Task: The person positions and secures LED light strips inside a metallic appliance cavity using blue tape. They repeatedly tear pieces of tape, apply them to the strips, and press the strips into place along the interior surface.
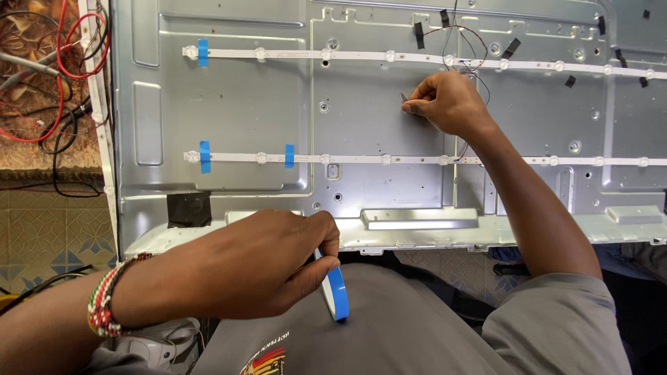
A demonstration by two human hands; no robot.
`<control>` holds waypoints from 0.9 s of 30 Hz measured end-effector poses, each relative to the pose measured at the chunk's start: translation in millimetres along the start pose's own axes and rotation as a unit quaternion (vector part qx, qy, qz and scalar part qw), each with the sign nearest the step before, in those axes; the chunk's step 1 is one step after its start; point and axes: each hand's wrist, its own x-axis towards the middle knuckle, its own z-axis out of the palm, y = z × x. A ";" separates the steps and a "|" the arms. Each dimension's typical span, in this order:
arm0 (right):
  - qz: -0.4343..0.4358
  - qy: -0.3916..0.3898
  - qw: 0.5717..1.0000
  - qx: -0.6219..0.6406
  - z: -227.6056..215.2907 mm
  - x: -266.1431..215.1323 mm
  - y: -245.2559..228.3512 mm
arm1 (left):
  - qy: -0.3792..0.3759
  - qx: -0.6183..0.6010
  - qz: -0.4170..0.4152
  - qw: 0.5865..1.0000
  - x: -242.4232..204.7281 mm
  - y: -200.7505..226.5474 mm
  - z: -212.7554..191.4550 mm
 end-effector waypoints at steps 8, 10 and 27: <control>-0.131 0.031 0.989 -0.062 10.3 0.3 13.7 | -0.028 -0.006 0.030 0.999 4.4 -5.1 -5.9; -0.179 0.037 0.981 -0.057 -3.5 -45.7 -12.7 | -0.042 -0.022 -0.014 0.999 6.5 0.7 -12.7; -0.687 0.048 0.723 0.045 25.8 -191.8 -62.6 | 0.009 0.002 0.043 0.999 13.3 -5.9 -2.0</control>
